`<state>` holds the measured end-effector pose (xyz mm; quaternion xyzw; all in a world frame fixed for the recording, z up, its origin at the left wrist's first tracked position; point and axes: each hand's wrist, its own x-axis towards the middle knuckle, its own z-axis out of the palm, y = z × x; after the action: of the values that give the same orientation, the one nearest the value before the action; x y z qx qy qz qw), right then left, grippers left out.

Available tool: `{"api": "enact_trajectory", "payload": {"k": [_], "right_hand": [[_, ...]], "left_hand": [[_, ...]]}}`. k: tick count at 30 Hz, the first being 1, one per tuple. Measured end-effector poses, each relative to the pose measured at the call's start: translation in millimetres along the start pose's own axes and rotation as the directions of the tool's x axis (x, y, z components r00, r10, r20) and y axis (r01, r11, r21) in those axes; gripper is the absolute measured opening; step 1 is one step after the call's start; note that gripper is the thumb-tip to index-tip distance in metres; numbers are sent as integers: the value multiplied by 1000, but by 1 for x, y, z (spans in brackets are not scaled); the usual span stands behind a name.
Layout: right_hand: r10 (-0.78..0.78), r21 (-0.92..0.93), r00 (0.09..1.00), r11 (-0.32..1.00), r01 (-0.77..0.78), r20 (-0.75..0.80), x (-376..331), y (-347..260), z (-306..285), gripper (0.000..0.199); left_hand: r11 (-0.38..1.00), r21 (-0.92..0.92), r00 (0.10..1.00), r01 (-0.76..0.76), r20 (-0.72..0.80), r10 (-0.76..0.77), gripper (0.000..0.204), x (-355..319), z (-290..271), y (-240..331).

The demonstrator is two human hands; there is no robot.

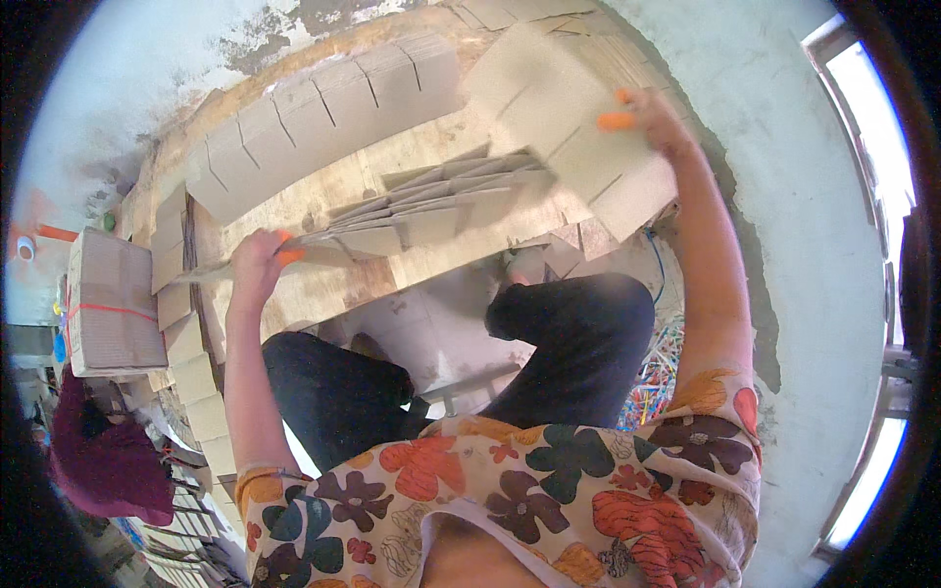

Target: The person sits on the floor and repeatedly folds pre-cut cardboard sheets into accordion-style dividers. They pick up each sheet, fold along scored lines, and place the finished divider into a growing stack on the table.

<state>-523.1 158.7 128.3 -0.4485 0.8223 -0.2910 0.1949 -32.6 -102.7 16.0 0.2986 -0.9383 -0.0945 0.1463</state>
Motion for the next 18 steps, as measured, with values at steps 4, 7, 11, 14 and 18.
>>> {"api": "enact_trajectory", "payload": {"k": [4,7,11,14,18], "right_hand": [[139,151,944,984,-98,-299,31,89,-67,29],[142,98,936,988,-117,-323,30,104,-62,35],[28,-355,939,921,-158,-343,60,193,-68,47],[-4,-112,918,993,-44,-397,72,178,-13,51],[-59,-232,897,971,-50,-439,89,211,-19,46]], "left_hand": [[990,76,966,119,-241,-97,21,-52,-45,-7],[940,206,887,273,-433,-163,21,-102,-96,-4],[760,330,737,560,-616,-276,21,-125,-120,-21],[507,393,603,767,-712,-360,21,-176,-139,-56],[283,387,478,878,-751,-455,19,-180,-133,-89]]}}
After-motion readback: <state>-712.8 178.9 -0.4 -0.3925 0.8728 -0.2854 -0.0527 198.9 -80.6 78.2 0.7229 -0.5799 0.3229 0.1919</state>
